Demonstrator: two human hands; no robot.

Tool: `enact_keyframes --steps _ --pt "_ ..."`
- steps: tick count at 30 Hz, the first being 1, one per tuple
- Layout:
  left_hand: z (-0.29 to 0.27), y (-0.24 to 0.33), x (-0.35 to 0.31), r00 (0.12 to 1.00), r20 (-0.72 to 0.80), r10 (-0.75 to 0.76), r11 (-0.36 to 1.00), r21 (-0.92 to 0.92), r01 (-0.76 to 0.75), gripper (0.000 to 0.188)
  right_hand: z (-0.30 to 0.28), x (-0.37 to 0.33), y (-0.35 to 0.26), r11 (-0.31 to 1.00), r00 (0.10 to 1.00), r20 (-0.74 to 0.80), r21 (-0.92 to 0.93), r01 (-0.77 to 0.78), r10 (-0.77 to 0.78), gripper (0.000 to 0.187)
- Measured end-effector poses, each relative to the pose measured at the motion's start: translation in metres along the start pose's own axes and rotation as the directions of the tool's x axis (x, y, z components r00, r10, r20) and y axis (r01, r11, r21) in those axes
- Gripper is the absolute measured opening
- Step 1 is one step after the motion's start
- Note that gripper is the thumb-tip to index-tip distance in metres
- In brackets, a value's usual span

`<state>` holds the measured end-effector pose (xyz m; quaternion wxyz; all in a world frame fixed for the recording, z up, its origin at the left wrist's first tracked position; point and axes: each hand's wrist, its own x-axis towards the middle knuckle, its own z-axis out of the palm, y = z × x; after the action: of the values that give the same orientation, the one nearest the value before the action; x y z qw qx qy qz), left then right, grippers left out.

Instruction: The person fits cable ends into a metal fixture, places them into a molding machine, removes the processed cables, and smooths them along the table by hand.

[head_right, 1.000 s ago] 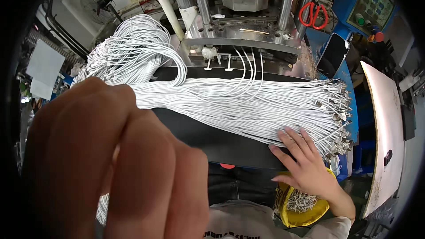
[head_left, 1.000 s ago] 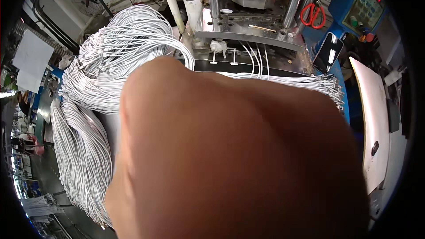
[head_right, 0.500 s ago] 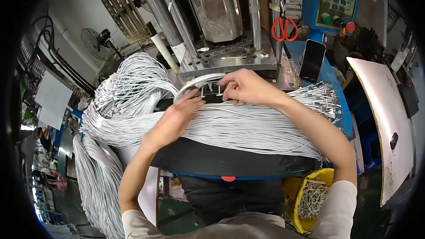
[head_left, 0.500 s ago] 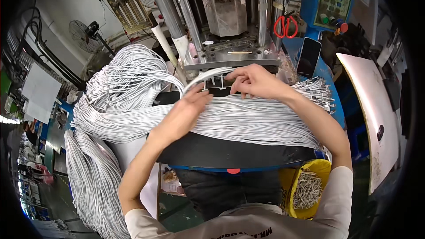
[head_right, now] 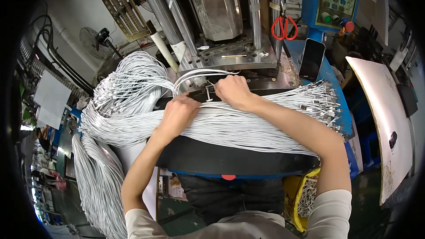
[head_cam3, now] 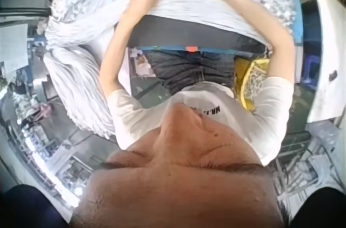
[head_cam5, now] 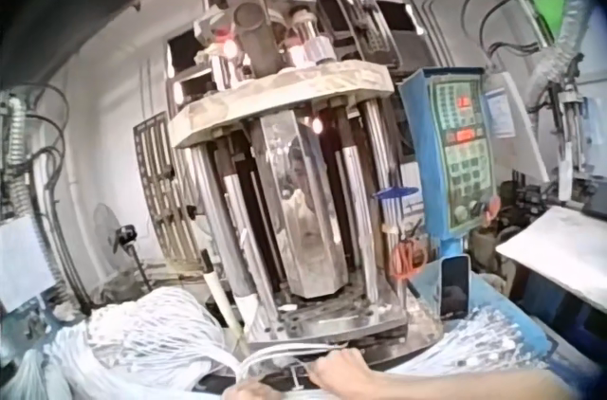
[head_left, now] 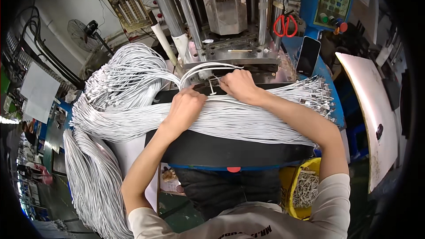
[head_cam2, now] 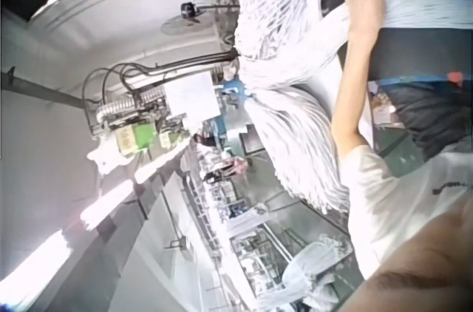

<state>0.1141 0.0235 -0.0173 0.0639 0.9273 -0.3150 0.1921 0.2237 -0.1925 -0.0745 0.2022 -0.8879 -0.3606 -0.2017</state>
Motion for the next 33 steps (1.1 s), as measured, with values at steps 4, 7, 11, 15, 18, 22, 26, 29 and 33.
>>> enact_keyframes --steps 4,7,11,15,18,22,26,29,33 --pt "-0.002 0.005 -0.004 0.999 -0.022 -0.032 0.999 -0.016 0.032 0.009 -0.043 -0.013 -0.014 0.999 0.993 -0.12 0.047 -0.004 0.01 0.017" --pt "-0.004 0.005 -0.009 0.997 -0.042 -0.072 0.997 -0.026 0.071 0.009 -0.098 -0.027 -0.032 0.986 0.944 -0.329 0.166 0.018 0.038 0.015" --pt "-0.03 0.048 -0.015 0.992 -0.102 -0.08 0.927 -0.373 0.036 0.012 -0.202 -0.065 -0.017 0.996 0.966 0.244 -0.021 -0.088 0.09 0.017" --pt "-0.131 0.124 -0.014 0.973 -0.223 0.06 0.685 -0.7 -0.203 0.02 -0.273 -0.101 0.016 0.966 0.528 0.827 0.255 -0.044 -0.194 0.013" --pt "-0.116 0.135 -0.002 0.945 -0.327 0.01 0.572 -0.773 -0.274 0.019 -0.288 -0.117 0.02 0.869 0.418 0.87 0.401 -0.29 -0.261 0.016" --pt "-0.105 0.15 0.016 0.924 -0.376 0.064 0.531 -0.771 -0.35 0.019 -0.27 -0.132 0.027 0.808 0.536 0.816 0.457 -0.371 -0.215 0.02" --pt "-0.097 0.148 0.028 0.894 -0.427 0.134 0.537 -0.727 -0.428 0.019 -0.22 -0.136 0.01 0.823 0.751 0.659 0.442 -0.358 -0.028 0.022" --pt "-0.091 0.163 0.037 0.886 -0.446 0.126 0.577 -0.694 -0.431 0.019 -0.181 -0.131 0.001 0.828 0.866 0.494 0.452 -0.331 0.077 0.021" --pt "-0.091 0.161 0.054 0.837 -0.514 0.189 0.526 -0.667 -0.528 0.02 -0.158 -0.115 -0.01 0.994 0.988 0.145 0.104 0.039 -0.054 0.021"
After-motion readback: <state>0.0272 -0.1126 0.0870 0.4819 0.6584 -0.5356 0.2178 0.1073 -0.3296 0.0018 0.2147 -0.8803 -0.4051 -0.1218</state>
